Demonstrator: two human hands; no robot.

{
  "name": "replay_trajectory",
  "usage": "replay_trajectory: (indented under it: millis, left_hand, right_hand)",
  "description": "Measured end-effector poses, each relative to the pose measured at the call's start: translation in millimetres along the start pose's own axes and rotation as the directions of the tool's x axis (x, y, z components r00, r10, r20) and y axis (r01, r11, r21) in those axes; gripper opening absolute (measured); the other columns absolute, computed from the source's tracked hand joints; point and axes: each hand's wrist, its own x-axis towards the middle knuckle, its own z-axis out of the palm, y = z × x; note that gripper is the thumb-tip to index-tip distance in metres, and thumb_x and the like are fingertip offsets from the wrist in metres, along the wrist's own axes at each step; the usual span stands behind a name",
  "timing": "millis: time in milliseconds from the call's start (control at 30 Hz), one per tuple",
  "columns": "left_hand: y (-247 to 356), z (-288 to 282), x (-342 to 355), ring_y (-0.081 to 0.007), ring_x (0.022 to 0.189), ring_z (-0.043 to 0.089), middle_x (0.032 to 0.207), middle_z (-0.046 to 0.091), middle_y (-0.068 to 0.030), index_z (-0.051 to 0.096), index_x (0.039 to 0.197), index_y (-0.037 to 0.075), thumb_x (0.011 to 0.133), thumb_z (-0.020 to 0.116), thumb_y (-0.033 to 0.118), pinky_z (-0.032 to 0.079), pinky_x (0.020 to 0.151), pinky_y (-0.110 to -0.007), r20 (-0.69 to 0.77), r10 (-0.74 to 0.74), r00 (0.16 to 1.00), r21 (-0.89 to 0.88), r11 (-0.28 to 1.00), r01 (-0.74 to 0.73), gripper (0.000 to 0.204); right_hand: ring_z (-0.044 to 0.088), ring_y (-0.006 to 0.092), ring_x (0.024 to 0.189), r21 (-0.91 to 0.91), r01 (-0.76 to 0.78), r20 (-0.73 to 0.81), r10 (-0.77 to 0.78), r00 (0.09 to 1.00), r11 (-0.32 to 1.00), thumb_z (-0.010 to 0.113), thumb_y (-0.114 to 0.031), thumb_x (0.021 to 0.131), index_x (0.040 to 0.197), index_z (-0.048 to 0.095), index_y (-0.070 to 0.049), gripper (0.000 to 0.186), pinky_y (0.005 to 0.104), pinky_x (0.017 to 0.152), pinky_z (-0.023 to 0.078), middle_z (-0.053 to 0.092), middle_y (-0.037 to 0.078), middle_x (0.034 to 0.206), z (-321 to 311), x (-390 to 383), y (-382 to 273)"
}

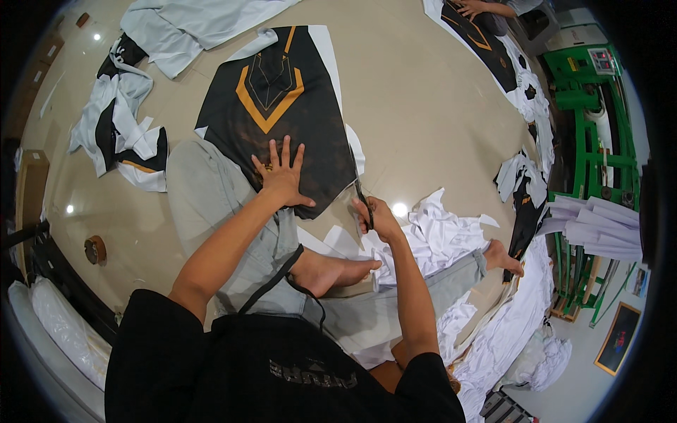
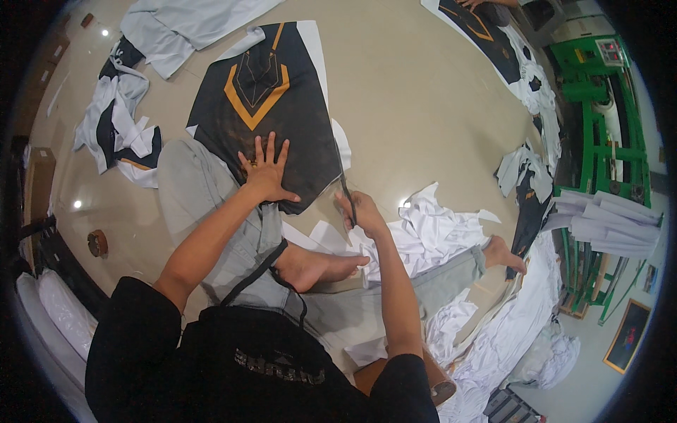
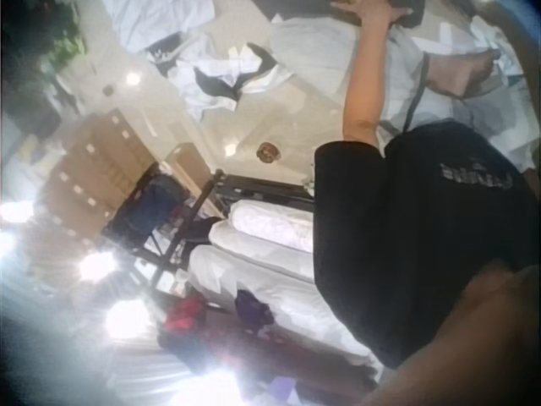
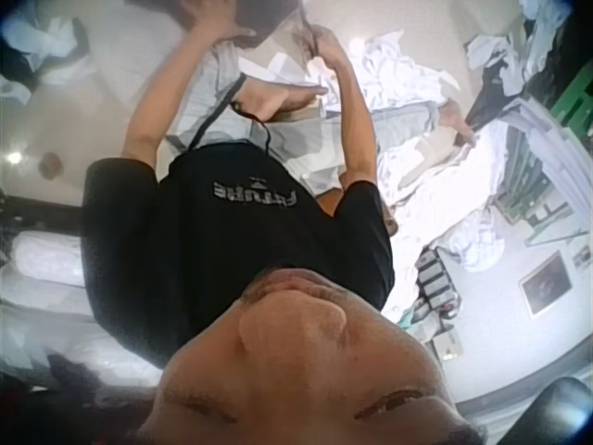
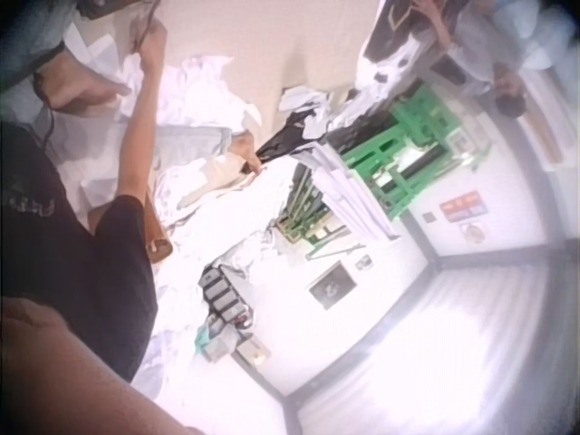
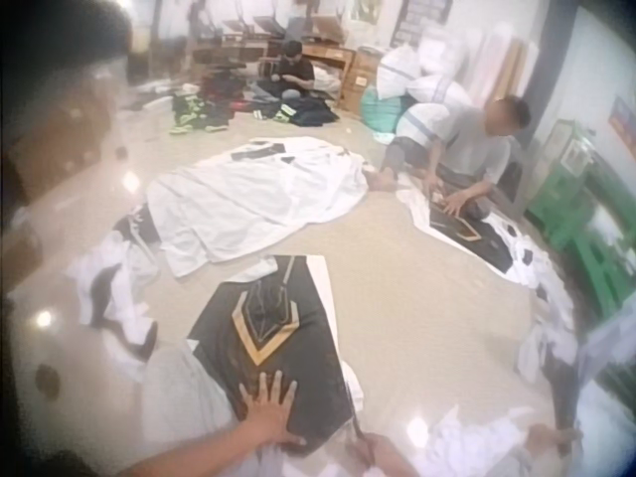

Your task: The person sits on the floor of a workshop and uses scissors to cut a black and gold printed fabric sheet. They carefully follow the printed design lines to separate the fabric into specific shapes, occasionally adjusting the material with their hands.

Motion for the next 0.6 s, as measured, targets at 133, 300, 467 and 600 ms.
replay_trajectory:
  millis: [133,300,467,600]
  left_hand:
    - [0,1,-1,-0.0525,0.157,-0.017,0.173,-0.019,-0.0215,-0.004,0.170,0.017,0.059,0.088,0.073,0.005,0.110,-0.087,-0.010,0.003,1.000,0.000,1.000,-0.003,0.154]
    - [0,1,-1,-0.0527,0.157,-0.017,0.173,-0.019,-0.0219,-0.004,0.170,0.017,0.059,0.089,0.072,0.005,0.110,-0.087,-0.014,0.008,1.000,-0.009,1.000,-0.009,0.154]
    - [-1,2,1,-0.0544,0.156,-0.017,0.173,-0.019,-0.0236,-0.005,0.169,0.015,0.057,0.089,0.074,0.007,0.109,-0.088,-0.016,0.015,1.000,-0.008,1.000,-0.015,0.158]
    - [0,0,-1,-0.0526,0.156,-0.017,0.173,-0.018,-0.0219,-0.003,0.170,0.017,0.059,0.091,0.070,0.005,0.110,-0.087,-0.013,0.012,1.000,-0.039,0.999,-0.012,0.154]
  right_hand:
    - [0.054,0.0132,0.046,-0.057,0.023,0.002,-0.023,1.000,0.998,0.074,-0.056,0.095,0.084,0.054,-0.005,0.056,0.0299,0.042,0.042,0.053,0.002,0.058,-1,-3,-4]
    - [0.054,0.0133,0.046,0.042,-0.006,-0.004,0.006,1.000,0.999,0.076,-0.055,0.094,0.084,0.055,-0.004,0.056,0.0296,0.043,0.042,0.054,0.003,0.060,-1,16,-19]
    - [0.054,0.0134,0.047,-0.018,0.004,-0.026,-0.005,1.000,1.000,0.076,-0.055,0.093,0.085,0.056,-0.004,0.055,0.0294,0.043,0.042,0.055,0.003,0.060,1,21,-27]
    - [0.054,0.0134,0.046,-0.051,0.021,-0.032,-0.023,0.999,0.998,0.077,-0.053,0.094,0.085,0.056,-0.004,0.054,0.0294,0.043,0.042,0.055,0.004,0.059,1,20,-22]
